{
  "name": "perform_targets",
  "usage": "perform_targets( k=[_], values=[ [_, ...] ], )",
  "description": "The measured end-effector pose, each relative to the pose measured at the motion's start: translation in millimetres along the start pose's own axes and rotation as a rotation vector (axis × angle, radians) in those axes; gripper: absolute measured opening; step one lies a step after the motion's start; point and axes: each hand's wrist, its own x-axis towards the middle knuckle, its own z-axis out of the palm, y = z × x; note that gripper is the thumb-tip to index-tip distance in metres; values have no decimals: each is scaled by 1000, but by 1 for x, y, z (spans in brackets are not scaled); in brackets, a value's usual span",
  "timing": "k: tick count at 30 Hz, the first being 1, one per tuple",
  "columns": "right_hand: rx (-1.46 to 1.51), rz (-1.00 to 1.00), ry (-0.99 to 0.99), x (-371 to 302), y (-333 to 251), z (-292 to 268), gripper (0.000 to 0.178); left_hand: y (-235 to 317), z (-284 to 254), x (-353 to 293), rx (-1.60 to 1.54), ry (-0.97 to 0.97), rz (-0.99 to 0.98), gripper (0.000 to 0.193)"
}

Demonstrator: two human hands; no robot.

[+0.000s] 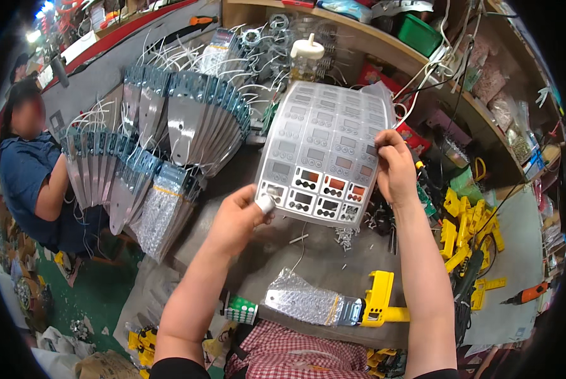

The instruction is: Assembling the internal circuitry and outer casing of a handheld electronic device using a screwdriver and soldering iron.

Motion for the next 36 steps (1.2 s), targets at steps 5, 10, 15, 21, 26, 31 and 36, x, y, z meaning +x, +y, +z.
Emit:
perform_targets(
  k=[5, 10, 15, 21, 26, 31, 36],
  values=[
    [-1469, -676, 121, 11, 3, 16, 33, -11, 17, 27, 228, 137, 121, 20],
    [-1115, -434, -269, -11, 36, 82, 14, -17, 28, 39, 226, 109, 200, 16],
    [-1068, -529, -191, -13, 31, 88, 11, -13, 36, 45, 408, 112, 336, 15],
    [-1230, -505, -219, -12, 21, 88, 15, -8, 40, 50, 753, 175, 542, 15],
    [-866, -196, -88, -6, 15, 73, 11, -4, 40, 39, 621, 138, 448, 16],
    [-407, 58, 51, -18, -8, 21, 13, -19, -1, 22, 1082, 479, 503, 34],
    [-607, -285, -196, -79, -31, 11, 15, 2, 76, -29, 314, -35, 287, 47]
  ],
)
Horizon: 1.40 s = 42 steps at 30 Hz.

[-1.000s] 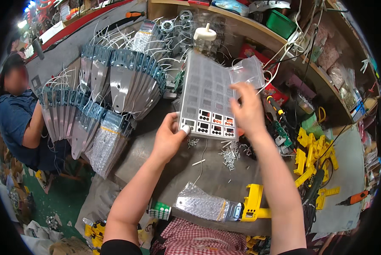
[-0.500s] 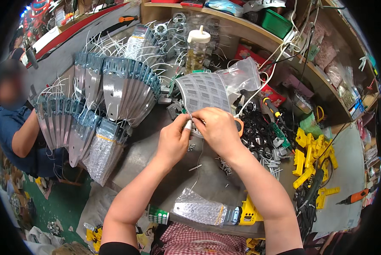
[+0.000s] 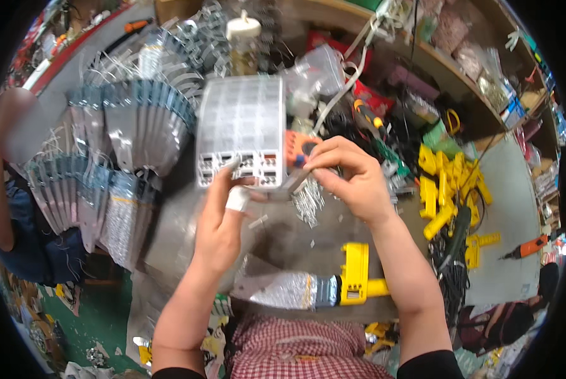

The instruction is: Assembling the internal circuitry and outer casing of a handheld electronic device using a screwdriver and soldering iron.

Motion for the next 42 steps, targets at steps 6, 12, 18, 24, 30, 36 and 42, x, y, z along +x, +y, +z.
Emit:
perform_targets(
  k=[6, 12, 18, 24, 30, 36, 42],
  values=[
    [-91, 92, 29, -82, -36, -14, 26, -9, 59, -18, -435, -403, -353, 50],
    [227, 612, 238, -179, -71, -1, 45, -33, 91, -77, 8, -537, -101, 56],
    [52, 910, 413, -210, -65, 9, 41, -63, 76, -91, 746, -517, 382, 52],
    [-179, 900, 432, -199, -62, 14, 40, -61, 74, -88, 726, -587, 356, 51],
    [-185, 891, 429, -194, -65, 17, 40, -62, 72, -87, 717, -601, 351, 52],
    [-187, 907, 414, -196, -64, 16, 41, -61, 71, -87, 710, -614, 348, 51],
    [-216, 894, 419, -196, -63, 17, 42, -61, 71, -87, 697, -611, 351, 50]
  ],
)
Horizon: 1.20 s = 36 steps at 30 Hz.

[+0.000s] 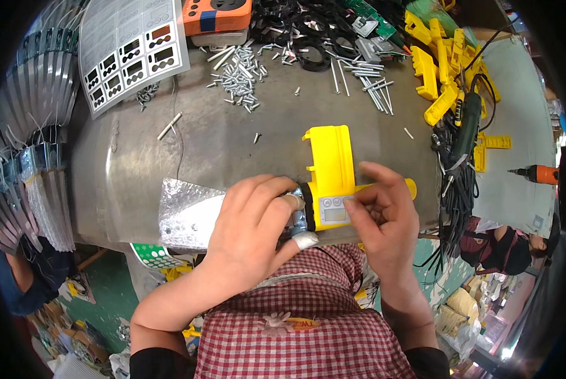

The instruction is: Assembling the internal circuitry and outer casing of a handheld electronic device using a screwdriver and soldering iron.

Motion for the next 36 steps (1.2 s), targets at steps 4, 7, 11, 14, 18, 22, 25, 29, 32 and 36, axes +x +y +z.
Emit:
perform_targets(
  k=[4, 7, 11, 14, 18, 22, 25, 29, 32, 36],
  values=[
    [-33, -6, 11, 1, -2, 2, 42, -1, 0, 0, 1, -1, -2, 50],
    [-60, -5, 19, 0, -3, 2, 41, 0, -1, 0, 8, -7, 0, 50],
    [-53, -17, 34, -1, -5, 4, 40, 1, -2, 0, -14, -31, 7, 50],
    [-102, -47, -2, -4, -2, 2, 39, -1, -1, 0, -10, -57, 83, 51],
    [-374, -280, -32, -1, 2, 1, 26, 1, -1, 3, 7, -88, 117, 51],
    [-659, -407, -95, 1, -16, -2, 18, 3, -2, 2, 23, -104, 88, 53],
    [-821, -419, -98, 8, -19, -8, 20, 2, -5, 2, 56, -116, 83, 59],
    [-992, -533, -7, 28, 5, -54, 25, 5, -26, 3, -89, -155, -75, 65],
    [-603, -341, -292, 24, 27, -73, 26, 6, -52, 5, 278, -328, -120, 62],
    [-492, -574, -154, 27, 25, -61, 26, 7, -54, -4, 341, -325, -23, 53]
  ],
)
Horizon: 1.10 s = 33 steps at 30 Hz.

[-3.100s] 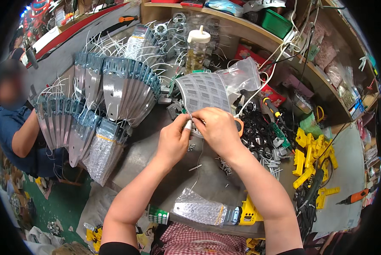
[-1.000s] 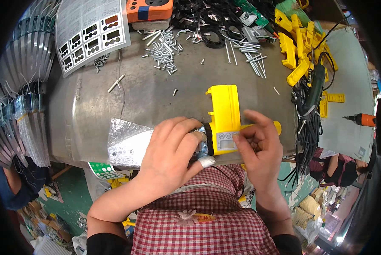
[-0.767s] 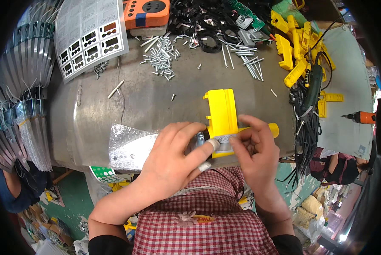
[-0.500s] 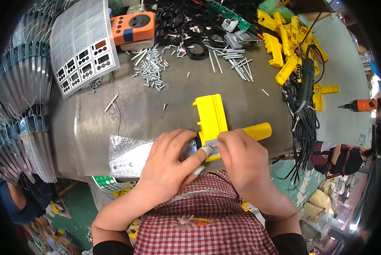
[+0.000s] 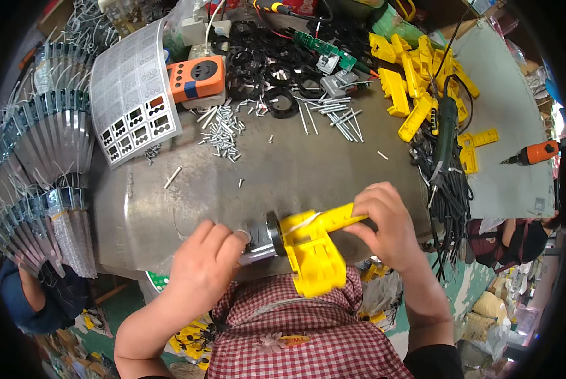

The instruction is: Assembling the internal circuitry and outer casing of a handheld electronic device using a screwdriver and soldering iron.

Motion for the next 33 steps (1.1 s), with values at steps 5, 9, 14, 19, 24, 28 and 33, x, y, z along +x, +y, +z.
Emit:
perform_targets(
  k=[5, 9, 14, 19, 24, 28, 33],
  values=[
    [-88, -159, 77, -13, 24, 36, 25, 6, 3, 14, -14, -16, -5, 46],
    [50, -88, 81, -9, 9, 29, 20, 19, 15, 50, -166, 127, 42, 28],
    [38, -72, 160, 0, -5, 35, 20, 39, 23, 77, 115, 24, -27, 20],
    [-58, -39, 49, 5, -13, 39, 25, 34, 36, 68, 73, 44, -71, 20],
    [-151, -109, 88, 17, -21, 43, 19, 23, 38, 42, -272, 308, 134, 27],
    [-195, -235, 1, 27, -12, 45, 10, 15, 45, 35, -200, 240, 282, 27],
    [-58, -321, 42, 46, -8, 34, 10, 26, 35, 36, -39, 113, 322, 33]
  ],
)
